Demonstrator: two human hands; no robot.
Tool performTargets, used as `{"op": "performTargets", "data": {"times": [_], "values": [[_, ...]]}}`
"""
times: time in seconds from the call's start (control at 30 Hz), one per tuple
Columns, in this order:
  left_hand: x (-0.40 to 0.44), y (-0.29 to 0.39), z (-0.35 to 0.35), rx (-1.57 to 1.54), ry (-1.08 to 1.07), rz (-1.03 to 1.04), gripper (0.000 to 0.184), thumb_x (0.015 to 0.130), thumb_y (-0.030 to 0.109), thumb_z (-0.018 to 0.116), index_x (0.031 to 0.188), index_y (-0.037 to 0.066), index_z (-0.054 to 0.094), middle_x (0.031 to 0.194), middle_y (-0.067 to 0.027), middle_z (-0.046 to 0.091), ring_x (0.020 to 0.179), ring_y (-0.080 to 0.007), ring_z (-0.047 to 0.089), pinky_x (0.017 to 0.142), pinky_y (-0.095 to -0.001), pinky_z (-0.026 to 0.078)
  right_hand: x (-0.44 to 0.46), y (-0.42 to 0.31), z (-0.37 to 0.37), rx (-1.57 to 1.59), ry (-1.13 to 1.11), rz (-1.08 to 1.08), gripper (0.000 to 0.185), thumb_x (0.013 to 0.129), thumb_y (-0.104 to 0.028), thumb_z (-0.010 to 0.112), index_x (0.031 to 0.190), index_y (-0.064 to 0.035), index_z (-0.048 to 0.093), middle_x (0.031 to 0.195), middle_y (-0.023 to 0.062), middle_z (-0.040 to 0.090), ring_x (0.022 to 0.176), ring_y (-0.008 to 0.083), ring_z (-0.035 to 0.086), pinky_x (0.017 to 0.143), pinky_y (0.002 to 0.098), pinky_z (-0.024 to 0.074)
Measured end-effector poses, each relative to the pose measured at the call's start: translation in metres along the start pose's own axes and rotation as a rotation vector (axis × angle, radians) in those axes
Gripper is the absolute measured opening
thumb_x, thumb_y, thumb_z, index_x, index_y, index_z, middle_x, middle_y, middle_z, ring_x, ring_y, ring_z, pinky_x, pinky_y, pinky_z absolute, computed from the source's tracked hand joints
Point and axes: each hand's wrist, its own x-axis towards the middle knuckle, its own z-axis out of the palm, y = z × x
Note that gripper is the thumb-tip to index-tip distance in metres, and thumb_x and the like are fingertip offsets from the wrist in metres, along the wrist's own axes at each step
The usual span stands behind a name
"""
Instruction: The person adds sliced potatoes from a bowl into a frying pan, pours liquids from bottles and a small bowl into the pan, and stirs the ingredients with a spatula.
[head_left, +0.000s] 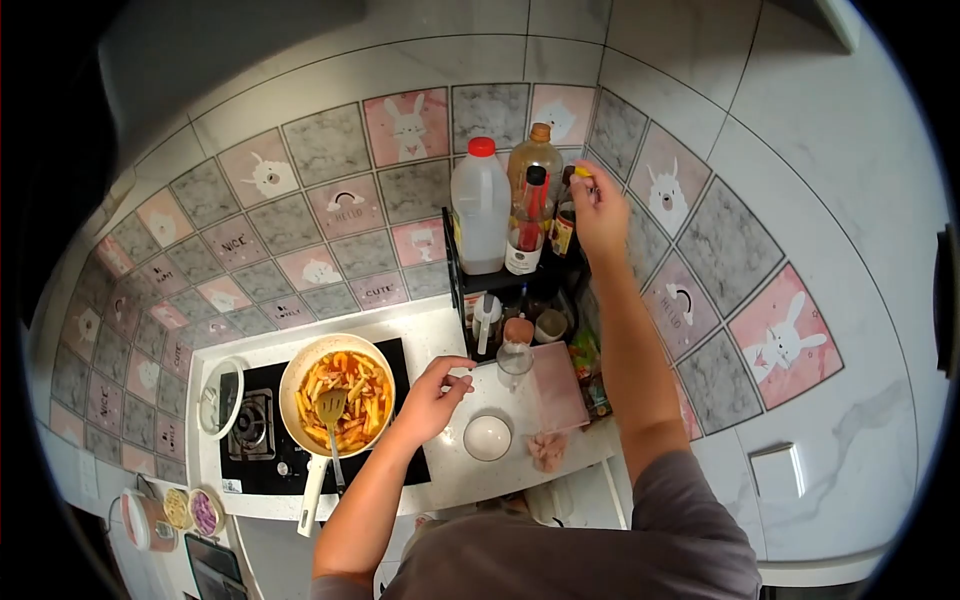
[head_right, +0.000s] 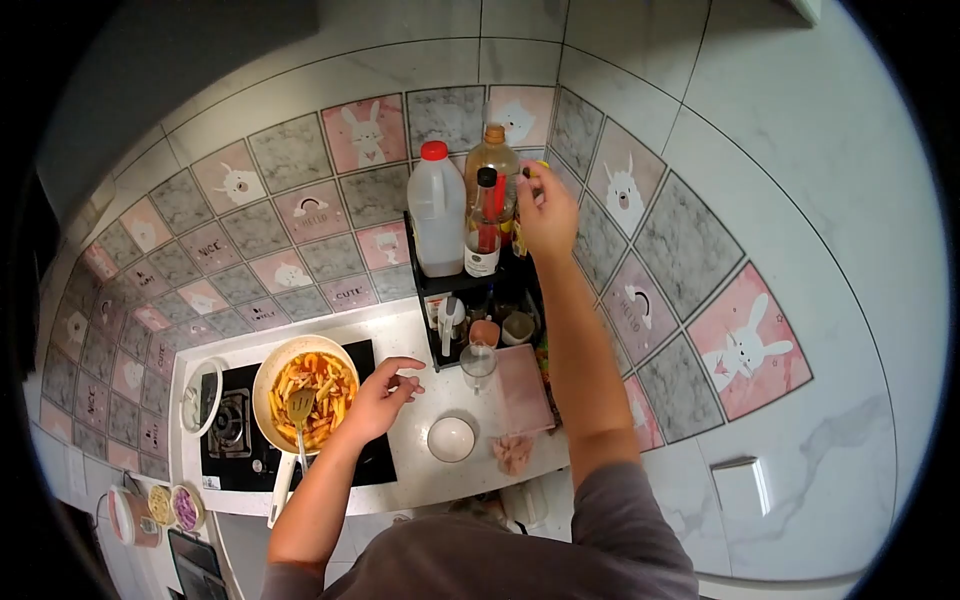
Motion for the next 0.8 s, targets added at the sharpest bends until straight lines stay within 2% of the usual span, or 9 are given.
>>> {"op": "performTargets", "data": {"times": [0.2, 0.27, 0.3, 0.37, 0.43, 0.5, 0.63, 0.73, 0.8], "values": [[-0.002, 0.004, 0.001, -0.002, -0.01, -0.017, 0.025, 0.096, 0.006, 0.057, 0.121, 0.005, 0.057, 0.114, -0.0115, 0.055, 0.091, -0.0175, 0.065, 0.075, -0.0282, 0.051, -0.009, 0.041, 0.007, 0.105, 0.335, 0.076, 0.046, 0.094, -0.01, 0.059, 0.138, 0.0, 0.046, 0.081, 0.0012, 0.059, 0.064, 0.0079, 0.051, 0.062, 0.024, 0.0449], [-0.002, 0.002, 0.003, -0.009, -0.005, -0.018, 0.025, 0.096, 0.006, 0.057, 0.121, 0.005, 0.057, 0.114, -0.0113, 0.056, 0.091, -0.0174, 0.065, 0.075, -0.0282, 0.051, -0.021, -0.004, -0.008, 0.22, -0.255, 0.159, 0.047, 0.096, -0.005, 0.054, 0.141, 0.003, 0.041, 0.081, 0.0014, 0.058, 0.069, 0.0063, 0.052, 0.066, 0.0225, 0.0456], [0.0, 0.002, 0.004, -0.009, -0.004, -0.017, 0.025, 0.096, 0.006, 0.057, 0.121, 0.005, 0.057, 0.115, -0.0112, 0.056, 0.091, -0.0171, 0.065, 0.076, -0.0284, 0.051, -0.024, -0.015, -0.003, 0.218, -0.259, 0.163, 0.047, 0.096, -0.005, 0.054, 0.141, 0.003, 0.041, 0.081, 0.0014, 0.058, 0.069, 0.0063, 0.052, 0.066, 0.0225, 0.0456], [0.0, 0.002, 0.006, -0.007, -0.008, -0.027, 0.026, 0.096, 0.006, 0.057, 0.122, 0.005, 0.056, 0.116, -0.0111, 0.056, 0.091, -0.0168, 0.065, 0.076, -0.0286, 0.051, -0.033, -0.029, 0.007, 0.545, 0.25, -0.074, 0.048, 0.097, -0.007, 0.053, 0.143, -0.0005, 0.04, 0.082, 0.0014, 0.056, 0.063, 0.0044, 0.046, 0.056, 0.019, 0.0394], [0.001, 0.005, 0.008, 0.034, -0.026, -0.014, 0.029, 0.098, 0.004, 0.053, 0.127, 0.007, 0.052, 0.116, -0.0051, 0.059, 0.095, -0.0142, 0.064, 0.081, -0.0282, 0.052, -0.037, -0.014, -0.002, 0.534, 0.284, 0.103, 0.053, 0.098, -0.01, 0.053, 0.147, -0.003, 0.033, 0.084, 0.0023, 0.058, 0.057, 0.0036, 0.042, 0.05, 0.0179, 0.0349], [0.001, 0.005, 0.009, 0.018, -0.022, -0.02, 0.031, 0.097, 0.004, 0.053, 0.128, 0.007, 0.051, 0.12, -0.0048, 0.057, 0.096, -0.0142, 0.064, 0.08, -0.0282, 0.052, -0.056, -0.002, -0.017, 0.711, -0.221, 0.351, 0.059, 0.098, -0.012, 0.054, 0.15, -0.0052, 0.026, 0.087, 0.0035, 0.06, 0.055, 0.0037, 0.042, 0.048, 0.0174, 0.0338], [0.004, -0.004, 0.008, -0.006, 0.008, -0.045, 0.037, 0.095, 0.007, 0.059, 0.13, 0.005, 0.048, 0.125, -0.0089, 0.055, 0.09, -0.0182, 0.065, 0.077, -0.0288, 0.051, -0.104, -0.019, -0.013, 0.686, 0.248, 0.365, 0.039, 0.098, -0.013, 0.055, 0.135, -0.0027, 0.05, 0.081, 0.0029, 0.059, 0.051, 0.0032, 0.039, 0.045, 0.0169, 0.0297], [0.005, -0.01, 0.008, 0.02, -0.019, -0.072, 0.036, 0.095, 0.008, 0.06, 0.129, 0.005, 0.049, 0.124, -0.0103, 0.055, 0.089, -0.0181, 0.065, 0.077, -0.0289, 0.051, -0.144, 0.021, -0.01, 0.441, -0.258, 0.557, 0.03, 0.098, -0.012, 0.055, 0.126, -0.0016, 0.058, 0.076, 0.0014, 0.057, 0.05, 0.0026, 0.037, 0.044, 0.0169, 0.0276], [0.006, -0.009, 0.009, 0.065, -0.033, -0.074, 0.034, 0.096, 0.007, 0.058, 0.129, 0.007, 0.05, 0.121, -0.0074, 0.056, 0.09, -0.0161, 0.065, 0.077, -0.0281, 0.051, -0.149, 0.016, -0.008, 0.54, -0.142, 0.436, 0.03, 0.097, -0.012, 0.055, 0.125, -0.0016, 0.058, 0.075, 0.0008, 0.057, 0.05, 0.0024, 0.038, 0.044, 0.0166, 0.028]]}}
